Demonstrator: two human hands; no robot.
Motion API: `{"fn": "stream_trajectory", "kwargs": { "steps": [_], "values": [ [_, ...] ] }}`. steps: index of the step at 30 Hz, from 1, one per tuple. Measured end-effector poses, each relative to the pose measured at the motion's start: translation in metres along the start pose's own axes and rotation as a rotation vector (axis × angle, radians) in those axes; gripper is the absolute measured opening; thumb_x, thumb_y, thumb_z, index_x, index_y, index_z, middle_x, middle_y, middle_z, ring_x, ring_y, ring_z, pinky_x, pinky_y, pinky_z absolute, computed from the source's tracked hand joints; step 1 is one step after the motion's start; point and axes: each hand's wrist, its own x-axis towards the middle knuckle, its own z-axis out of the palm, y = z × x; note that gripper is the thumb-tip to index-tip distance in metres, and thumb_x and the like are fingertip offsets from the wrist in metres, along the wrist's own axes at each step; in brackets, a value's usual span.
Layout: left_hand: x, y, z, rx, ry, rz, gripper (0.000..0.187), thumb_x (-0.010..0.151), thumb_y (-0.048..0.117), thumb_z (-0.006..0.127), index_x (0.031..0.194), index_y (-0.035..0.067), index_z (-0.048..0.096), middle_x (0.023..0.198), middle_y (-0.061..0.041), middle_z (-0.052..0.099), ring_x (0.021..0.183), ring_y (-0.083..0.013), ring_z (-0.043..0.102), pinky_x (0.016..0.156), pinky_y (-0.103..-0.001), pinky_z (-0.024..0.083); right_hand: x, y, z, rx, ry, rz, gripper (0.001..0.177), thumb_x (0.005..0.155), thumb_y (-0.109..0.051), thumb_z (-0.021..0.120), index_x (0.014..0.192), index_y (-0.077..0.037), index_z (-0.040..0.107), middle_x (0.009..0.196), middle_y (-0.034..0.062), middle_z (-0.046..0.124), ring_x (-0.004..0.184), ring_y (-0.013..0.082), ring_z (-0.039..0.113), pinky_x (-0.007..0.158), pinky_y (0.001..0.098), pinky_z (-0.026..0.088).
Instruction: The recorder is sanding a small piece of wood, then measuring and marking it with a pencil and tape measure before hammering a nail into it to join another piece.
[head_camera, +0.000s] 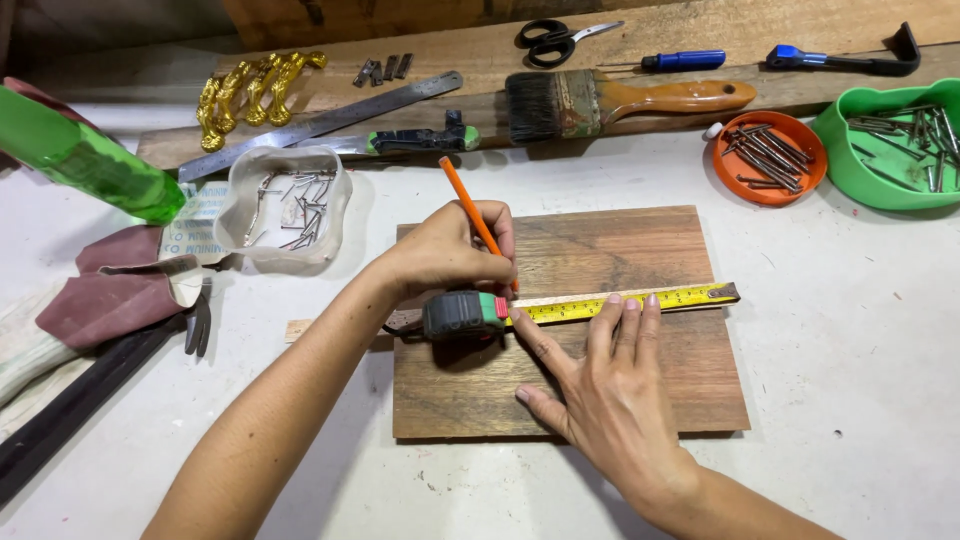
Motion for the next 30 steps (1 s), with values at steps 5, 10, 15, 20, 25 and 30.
{"fn": "stream_trajectory", "kwargs": {
  "steps": [5,10,15,20,25,30],
  "values": [
    [0.002,-0.01,-0.003,0.194,-0.001,0.021,0.016,0.072,0.008,0.078,0.077,0.007,0.063,0.077,-0.004,0.072,0.071,-0.0105,0.068,0.064,-0.026,0.056,-0.001,0.001,0.0,0.02,-0.061,-0.026,0.08,0.087,-0.077,0.024,0.157,-0.04,0.031,0.124,0.0456,0.053,0.117,0.0625,0.057,0.11,0.0709,0.029],
    [0.0,-0.017,-0.004,0.147,-0.023,0.063,0.016,0.073,0.009,0.078,0.077,0.006,0.063,0.078,-0.002,0.072,0.075,-0.0081,0.068,0.068,-0.025,0.057,0.0,-0.001,-0.003,0.051,-0.057,-0.008,0.081,0.087,-0.077,0.024,0.158,-0.04,0.034,0.124,0.0467,0.052,0.118,0.0627,0.055,0.11,0.0706,0.029],
    [0.003,-0.017,-0.004,0.174,-0.029,0.053,0.015,0.074,0.007,0.078,0.076,0.005,0.064,0.077,-0.004,0.073,0.073,-0.01,0.07,0.068,-0.026,0.058,-0.001,-0.001,-0.003,0.016,-0.035,-0.01,0.084,0.085,-0.081,0.024,0.157,-0.039,0.033,0.124,0.0476,0.052,0.12,0.0647,0.054,0.111,0.0707,0.027],
    [0.001,-0.017,-0.005,0.128,-0.028,0.063,0.014,0.074,0.007,0.077,0.077,0.005,0.063,0.078,-0.004,0.074,0.075,-0.01,0.071,0.069,-0.026,0.059,-0.001,-0.001,-0.004,0.025,-0.001,-0.004,0.088,0.084,-0.082,0.024,0.158,-0.037,0.034,0.124,0.0491,0.052,0.12,0.0657,0.053,0.111,0.0698,0.027],
    [0.001,-0.016,-0.005,0.149,-0.025,0.038,0.013,0.075,0.006,0.077,0.077,0.005,0.063,0.078,-0.005,0.074,0.075,-0.0104,0.071,0.068,-0.026,0.058,-0.003,-0.001,-0.001,0.039,0.013,0.002,0.088,0.084,-0.083,0.023,0.157,-0.036,0.035,0.124,0.0501,0.051,0.12,0.0668,0.052,0.112,0.0694,0.026],
    [0.002,-0.014,-0.006,0.098,-0.071,0.017,0.016,0.076,0.003,0.077,0.077,0.005,0.061,0.079,-0.006,0.075,0.077,-0.0117,0.073,0.072,-0.027,0.061,-0.004,0.0,0.003,0.069,0.013,-0.018,0.09,0.083,-0.084,0.021,0.159,-0.038,0.031,0.124,0.0516,0.049,0.121,0.0688,0.049,0.111,0.0713,0.027]
  ]
}}
